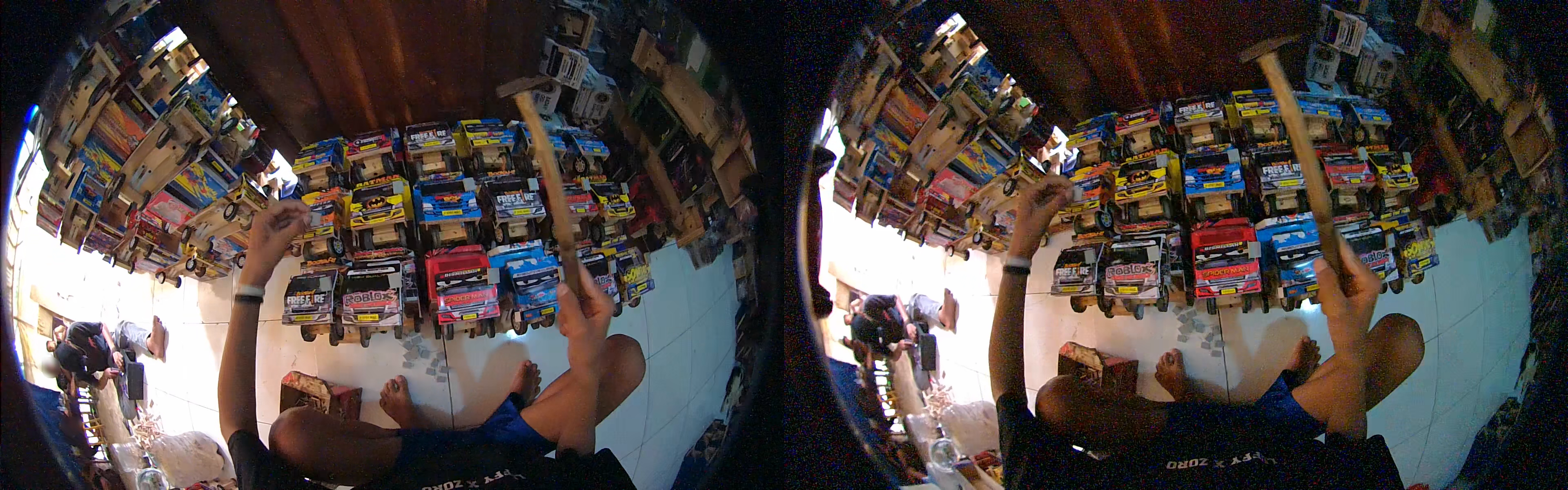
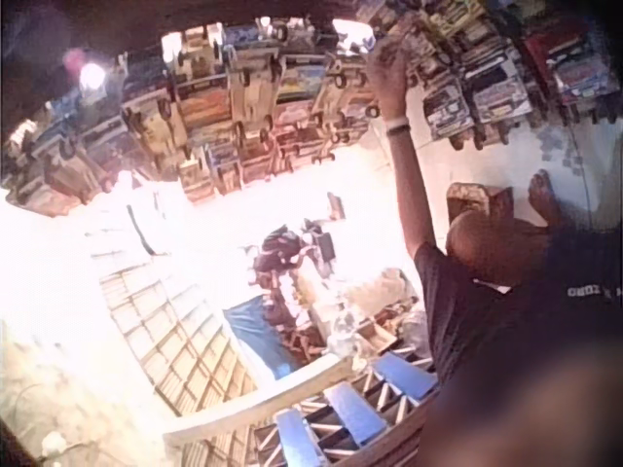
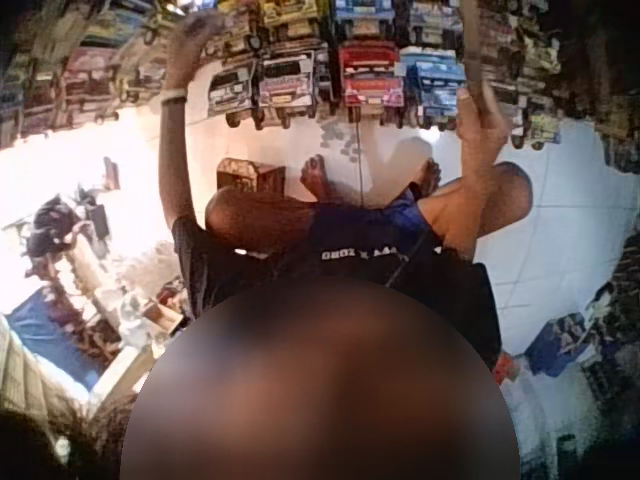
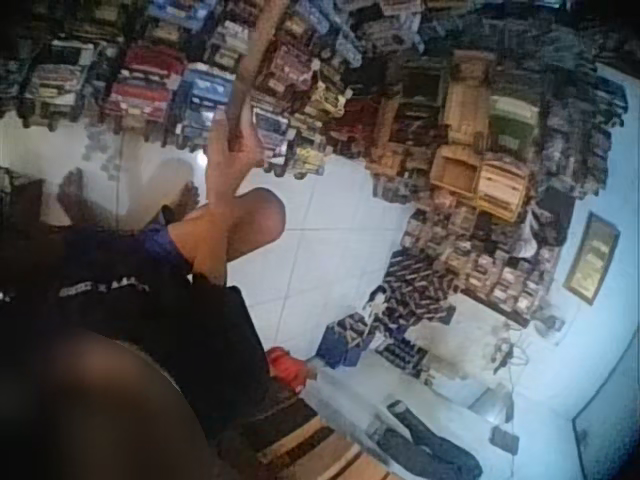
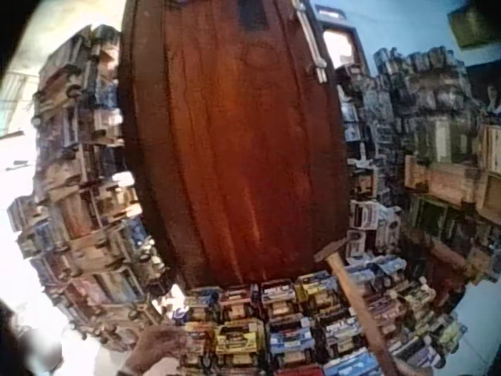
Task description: The person sits on the floor and assembles small wooden toy trucks. They pick up small wooden blocks and use a hammer to tap them into place on the trucks, which are arranged on a rack. The person works on multiple trucks in sequence.
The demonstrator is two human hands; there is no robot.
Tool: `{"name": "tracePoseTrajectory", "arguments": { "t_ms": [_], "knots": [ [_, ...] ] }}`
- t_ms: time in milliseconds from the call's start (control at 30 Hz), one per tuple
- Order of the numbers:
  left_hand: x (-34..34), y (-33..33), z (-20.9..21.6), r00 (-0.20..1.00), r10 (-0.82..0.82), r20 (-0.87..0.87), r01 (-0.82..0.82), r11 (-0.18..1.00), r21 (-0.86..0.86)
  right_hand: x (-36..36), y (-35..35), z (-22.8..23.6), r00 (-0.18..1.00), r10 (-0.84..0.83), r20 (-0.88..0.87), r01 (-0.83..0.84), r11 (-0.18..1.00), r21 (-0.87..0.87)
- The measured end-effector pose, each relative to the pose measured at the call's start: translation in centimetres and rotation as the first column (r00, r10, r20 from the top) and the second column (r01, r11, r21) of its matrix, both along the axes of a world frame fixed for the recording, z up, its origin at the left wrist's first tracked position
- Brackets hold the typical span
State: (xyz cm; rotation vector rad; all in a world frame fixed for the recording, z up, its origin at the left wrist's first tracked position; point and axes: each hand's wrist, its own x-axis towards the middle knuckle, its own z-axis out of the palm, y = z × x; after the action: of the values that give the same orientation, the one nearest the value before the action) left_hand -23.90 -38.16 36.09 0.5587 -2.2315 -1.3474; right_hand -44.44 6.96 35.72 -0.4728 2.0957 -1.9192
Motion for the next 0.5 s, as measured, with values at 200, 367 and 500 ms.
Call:
{"name": "tracePoseTrajectory", "arguments": {
  "t_ms": [200, 367, 500],
  "knots": [
    [-3.6, -5.3, -2.9, 0.987, -0.027, 0.158, 0.053, 0.985, -0.165, 2.2, -2.9, 0.0, 0.981, 0.192, -0.009, -0.192, 0.981, 0.024],
    [-5.8, -6.7, -4.4, 0.959, -0.131, 0.250, 0.141, 0.990, -0.024, 4.9, -5.4, -0.3, 0.948, 0.317, -0.033, -0.316, 0.948, 0.028],
    [-6.1, -6.7, -4.6, 0.970, -0.089, 0.224, 0.109, 0.991, -0.075, 6.4, -6.4, 0.0, 0.913, 0.406, 0.042, -0.408, 0.910, 0.078]
  ]
}}
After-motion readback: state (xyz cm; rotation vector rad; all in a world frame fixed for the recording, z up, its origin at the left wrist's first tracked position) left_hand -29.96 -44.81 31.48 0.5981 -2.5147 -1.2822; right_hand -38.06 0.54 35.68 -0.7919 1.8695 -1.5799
